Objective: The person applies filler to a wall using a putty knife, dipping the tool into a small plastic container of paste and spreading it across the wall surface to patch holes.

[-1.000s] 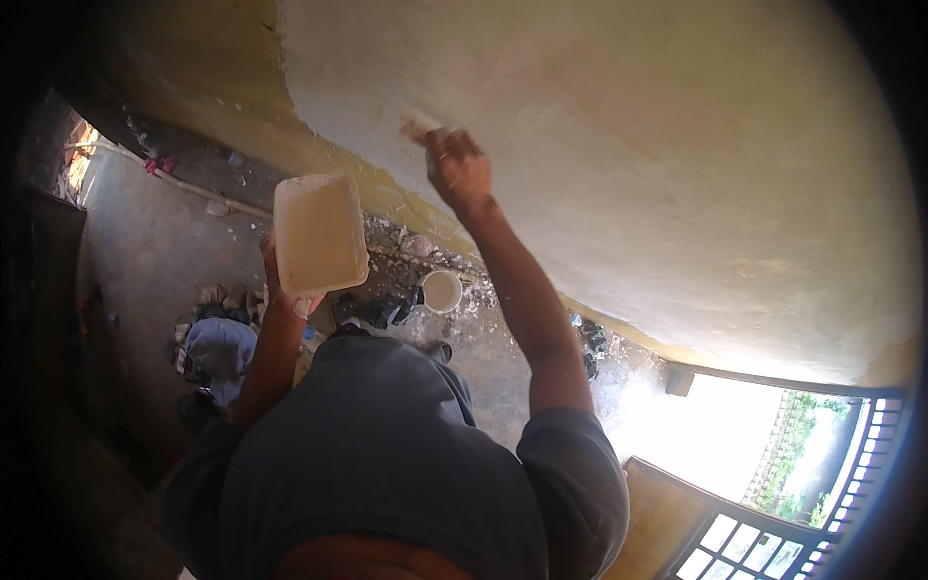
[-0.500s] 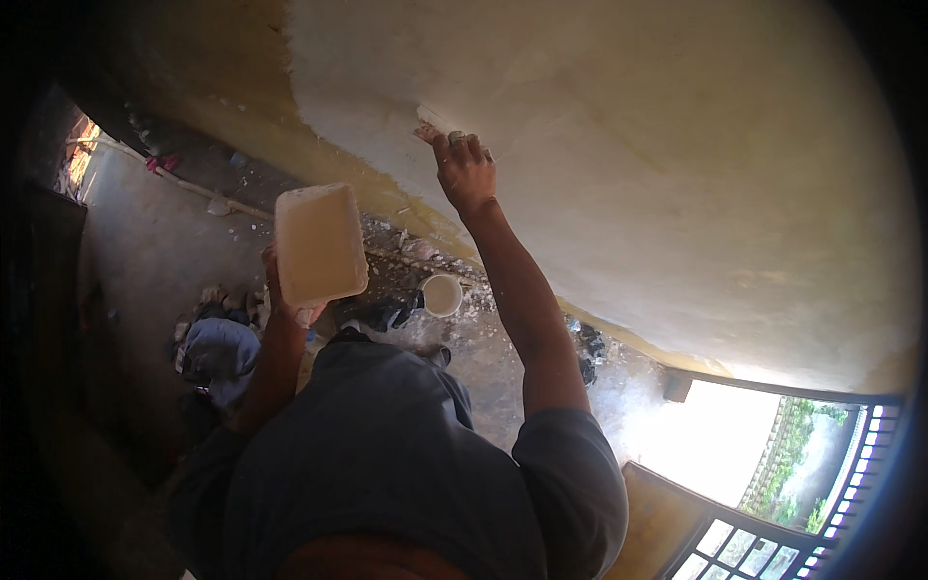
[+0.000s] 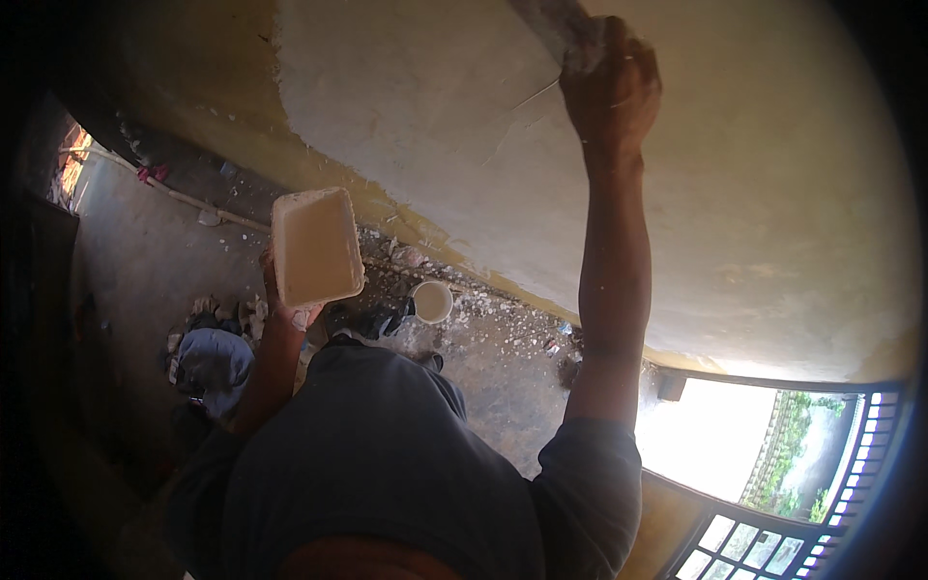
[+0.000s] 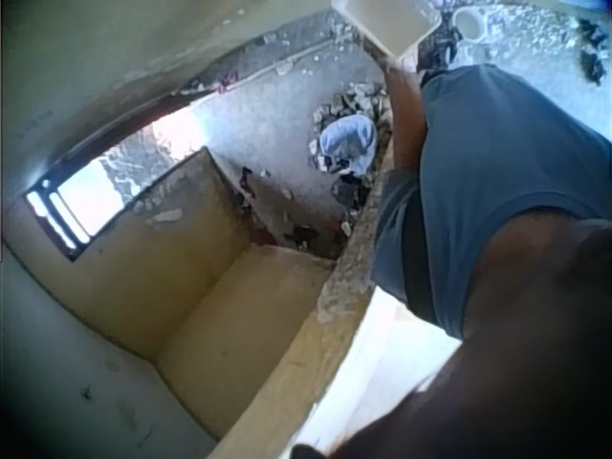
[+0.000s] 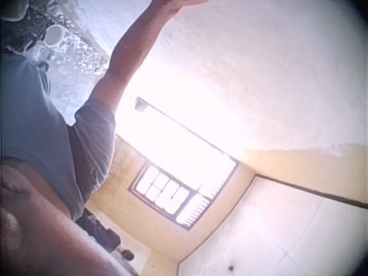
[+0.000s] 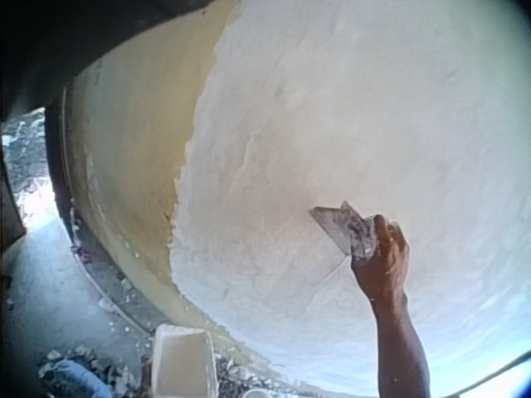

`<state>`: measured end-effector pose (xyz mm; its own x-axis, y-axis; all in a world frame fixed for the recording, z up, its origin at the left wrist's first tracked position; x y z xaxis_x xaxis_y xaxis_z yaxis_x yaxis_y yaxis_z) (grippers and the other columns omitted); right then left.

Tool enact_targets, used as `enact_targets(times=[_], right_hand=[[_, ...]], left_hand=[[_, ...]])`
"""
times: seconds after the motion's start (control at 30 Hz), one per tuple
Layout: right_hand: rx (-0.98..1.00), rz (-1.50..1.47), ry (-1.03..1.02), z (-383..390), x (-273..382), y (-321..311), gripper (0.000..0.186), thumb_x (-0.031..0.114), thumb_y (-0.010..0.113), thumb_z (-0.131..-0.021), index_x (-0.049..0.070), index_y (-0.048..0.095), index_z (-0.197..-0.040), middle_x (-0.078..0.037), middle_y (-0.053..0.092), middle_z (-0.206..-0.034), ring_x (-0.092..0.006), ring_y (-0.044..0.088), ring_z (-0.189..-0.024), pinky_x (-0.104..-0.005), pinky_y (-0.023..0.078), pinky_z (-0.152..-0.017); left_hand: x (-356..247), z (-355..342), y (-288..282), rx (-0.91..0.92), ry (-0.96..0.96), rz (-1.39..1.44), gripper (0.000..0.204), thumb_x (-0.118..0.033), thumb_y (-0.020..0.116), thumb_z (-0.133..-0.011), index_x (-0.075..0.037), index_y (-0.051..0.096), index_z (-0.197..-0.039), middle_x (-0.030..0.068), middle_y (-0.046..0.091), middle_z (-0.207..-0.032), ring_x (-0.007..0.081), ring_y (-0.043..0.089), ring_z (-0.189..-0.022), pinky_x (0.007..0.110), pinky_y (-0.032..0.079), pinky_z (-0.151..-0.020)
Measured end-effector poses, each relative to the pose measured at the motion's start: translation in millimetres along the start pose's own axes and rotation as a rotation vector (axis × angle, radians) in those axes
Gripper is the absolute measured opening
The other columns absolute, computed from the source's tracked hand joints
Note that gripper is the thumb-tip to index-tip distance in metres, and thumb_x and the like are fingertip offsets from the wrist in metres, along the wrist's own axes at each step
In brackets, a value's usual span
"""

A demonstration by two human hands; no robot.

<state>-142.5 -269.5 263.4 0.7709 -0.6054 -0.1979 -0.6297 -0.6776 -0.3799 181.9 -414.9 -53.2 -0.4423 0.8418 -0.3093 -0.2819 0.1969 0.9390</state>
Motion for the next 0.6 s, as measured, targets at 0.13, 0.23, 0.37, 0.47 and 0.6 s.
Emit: enact_targets(times=[0.13,0.23,0.37,0.47,0.6], right_hand=[[0.067,-0.337,0.242,-1,4,-27,0.01,0.01,0.071,-0.079,0.009,0.062,-0.084,-0.012,0.065,-0.073,-0.0303,0.064,-0.065,-0.0389,0.052,-0.06],[0.183,-0.379,0.252,63,27,-10,0.012,0.01,0.071,-0.081,0.009,0.06,-0.084,-0.012,0.063,-0.073,-0.0294,0.063,-0.066,-0.0396,0.051,-0.059],[0.339,-0.327,0.057,196,66,42,0.01,0.006,0.07,-0.082,0.008,0.06,-0.086,-0.013,0.065,-0.079,-0.0318,0.065,-0.074,-0.0414,0.054,-0.064],[0.52,-0.265,-0.051,265,77,68,0.012,0.007,0.065,-0.08,0.01,0.057,-0.09,-0.01,0.064,-0.08,-0.0298,0.065,-0.079,-0.0426,0.057,-0.064],[0.521,-0.166,-0.061,272,59,79,0.01,0.007,0.064,-0.082,0.01,0.056,-0.089,-0.01,0.063,-0.08,-0.0284,0.065,-0.081,-0.0433,0.055,-0.065]], left_hand=[[2,0,2,-0.042,-0.002,0.0,0.057,-0.056,0.054,-0.093,-0.017,0.053,-0.134,0.0029,0.06,-0.127,0.0239,0.059,-0.116,0.044,0.051,-0.096],[2,1,6,-0.066,-0.022,0.0,0.054,-0.056,0.054,-0.092,-0.018,0.054,-0.132,0.002,0.06,-0.124,0.0234,0.059,-0.114,0.044,0.052,-0.094],[3,-4,8,-0.108,-0.021,-0.047,0.051,-0.056,0.053,-0.092,-0.02,0.056,-0.129,0.001,0.061,-0.121,0.0224,0.06,-0.111,0.043,0.052,-0.091],[2,-2,16,-0.136,-0.034,-0.048,0.05,-0.055,0.052,-0.092,-0.02,0.056,-0.128,0.0004,0.061,-0.12,0.0217,0.06,-0.109,0.042,0.053,-0.09],[3,0,15,-0.199,0.007,-0.115,0.048,-0.052,0.051,-0.094,-0.018,0.057,-0.127,0.0006,0.062,-0.117,0.0204,0.062,-0.107,0.041,0.053,-0.088]])
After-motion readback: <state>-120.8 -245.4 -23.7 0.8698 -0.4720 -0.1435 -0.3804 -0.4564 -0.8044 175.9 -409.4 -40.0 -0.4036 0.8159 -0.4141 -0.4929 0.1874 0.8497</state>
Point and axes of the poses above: each hand's wrist, its own z-axis away from the middle knuckle, its own y-axis out of the palm, x = y × z, the point moved 2 cm from there along -z, towards the middle knuckle
